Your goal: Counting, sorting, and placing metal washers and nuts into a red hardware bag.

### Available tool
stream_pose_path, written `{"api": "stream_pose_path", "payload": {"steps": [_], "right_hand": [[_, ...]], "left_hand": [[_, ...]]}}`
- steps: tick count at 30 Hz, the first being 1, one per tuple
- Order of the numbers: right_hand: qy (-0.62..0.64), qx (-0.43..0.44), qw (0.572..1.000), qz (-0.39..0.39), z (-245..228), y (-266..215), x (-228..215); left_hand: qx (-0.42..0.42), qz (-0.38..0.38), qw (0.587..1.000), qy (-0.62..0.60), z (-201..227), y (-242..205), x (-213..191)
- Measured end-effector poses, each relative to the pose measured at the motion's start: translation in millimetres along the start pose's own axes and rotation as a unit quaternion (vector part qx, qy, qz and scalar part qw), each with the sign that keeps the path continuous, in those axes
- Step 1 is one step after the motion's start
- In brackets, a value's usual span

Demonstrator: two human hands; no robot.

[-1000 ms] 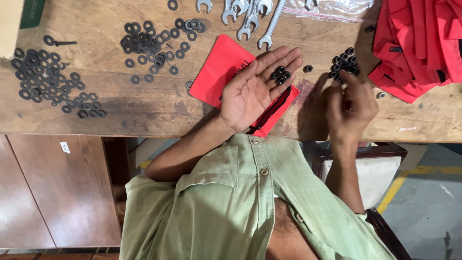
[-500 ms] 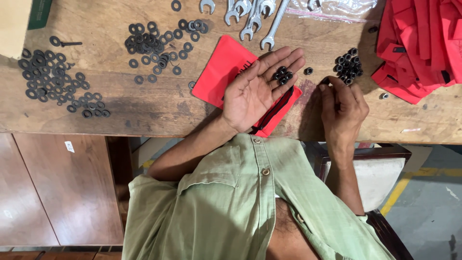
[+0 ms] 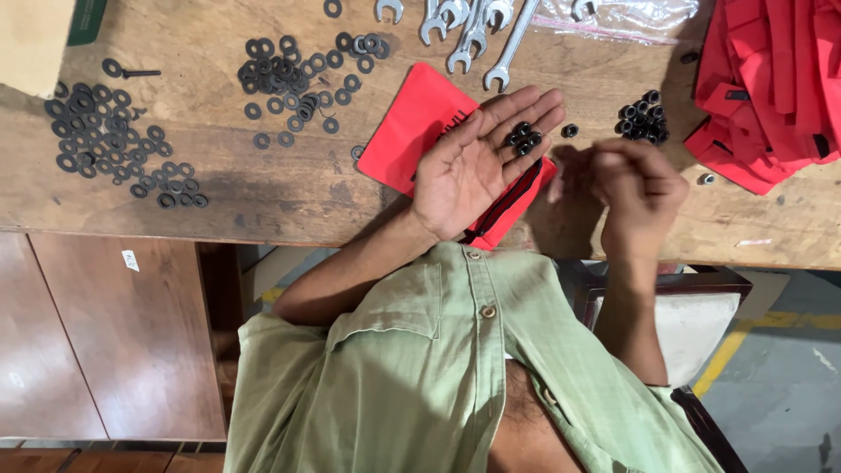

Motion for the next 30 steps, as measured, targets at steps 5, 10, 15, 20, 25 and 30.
{"api": "stream_pose_path", "payload": {"steps": [5,10,15,20,25,30], "right_hand": [[-0.463,-0.204,0.860,0.066,-20.9,-6.7,48.4],[-0.372,-0.183,0.907,0.074,-6.5,-4.4,33.4],[0.140,-0.001,0.986,-0.090,9.4,15.5,-0.7],[0.355,0.112,0.915,-0.154,-1.9,15.7,18.2],[0.272,0.055,0.937,-0.212,-15.0,11.3,37.5],[0.240,0.040,0.943,-0.225,-8.4,10.9,31.7]], "left_hand": [[0.010,0.005,1.000,-0.015,1.1,-0.5,-0.2],[0.009,0.006,0.999,-0.036,0.7,-0.7,-0.8],[0.005,-0.004,1.000,-0.028,0.3,-1.7,-0.6],[-0.002,-0.004,1.000,-0.023,-1.0,-0.1,1.9],[0.011,0.019,1.000,-0.008,0.0,0.4,-1.7],[0.009,0.013,1.000,0.010,-0.3,-0.1,-1.0]]}}
Point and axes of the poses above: each hand's wrist, its own y-axis towards the middle knuckle, its own x-axis out of the palm, z = x × y, the point moved 6 cm from there along y, towards the middle knuckle, and after that the axes turned 13 degrees about x, right-handed, at the moved point
